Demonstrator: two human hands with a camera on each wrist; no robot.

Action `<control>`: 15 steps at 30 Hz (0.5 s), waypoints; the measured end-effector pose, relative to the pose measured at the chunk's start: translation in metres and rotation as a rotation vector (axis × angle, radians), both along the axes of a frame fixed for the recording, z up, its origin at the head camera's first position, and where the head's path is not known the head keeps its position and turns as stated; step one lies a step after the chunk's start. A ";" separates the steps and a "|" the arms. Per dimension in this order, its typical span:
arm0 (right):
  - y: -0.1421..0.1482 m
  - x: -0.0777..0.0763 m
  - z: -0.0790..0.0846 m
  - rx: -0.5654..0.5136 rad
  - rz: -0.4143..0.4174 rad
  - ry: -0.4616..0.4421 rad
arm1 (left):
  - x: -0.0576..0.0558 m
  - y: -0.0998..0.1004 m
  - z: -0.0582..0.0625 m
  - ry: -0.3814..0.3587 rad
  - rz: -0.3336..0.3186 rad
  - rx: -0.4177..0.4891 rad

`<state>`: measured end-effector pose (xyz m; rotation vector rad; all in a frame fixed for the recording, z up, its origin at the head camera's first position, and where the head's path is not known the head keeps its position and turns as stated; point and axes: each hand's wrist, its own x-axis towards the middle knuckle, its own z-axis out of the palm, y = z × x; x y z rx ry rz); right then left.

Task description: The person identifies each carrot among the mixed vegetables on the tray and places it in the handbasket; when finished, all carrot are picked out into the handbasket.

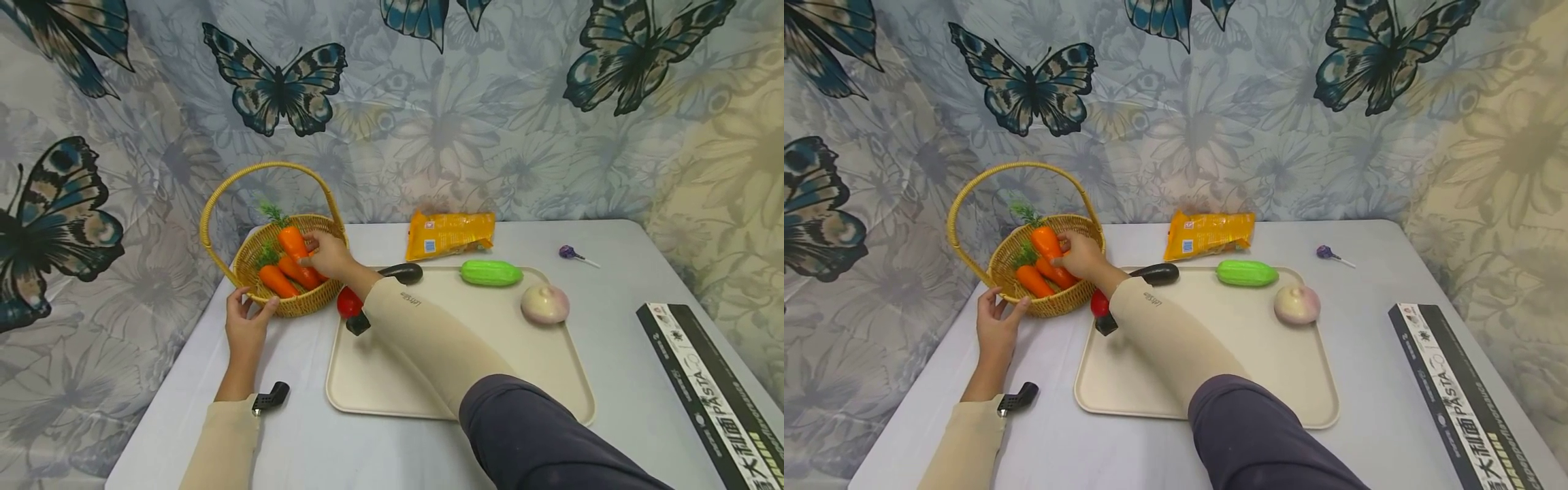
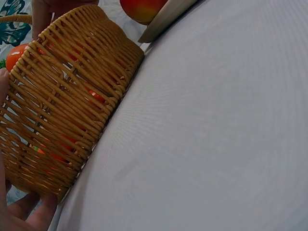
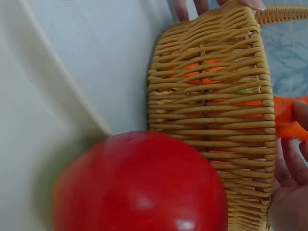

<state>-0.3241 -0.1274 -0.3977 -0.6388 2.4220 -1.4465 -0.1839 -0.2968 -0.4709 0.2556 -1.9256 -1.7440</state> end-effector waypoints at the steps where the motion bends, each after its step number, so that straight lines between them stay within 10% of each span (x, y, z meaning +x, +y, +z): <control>1: -0.001 0.000 0.000 0.004 -0.003 0.005 | -0.002 -0.002 -0.003 0.001 0.002 0.001; 15: -0.010 0.001 -0.007 0.035 0.000 0.046 | -0.009 -0.006 -0.017 -0.025 0.023 -0.013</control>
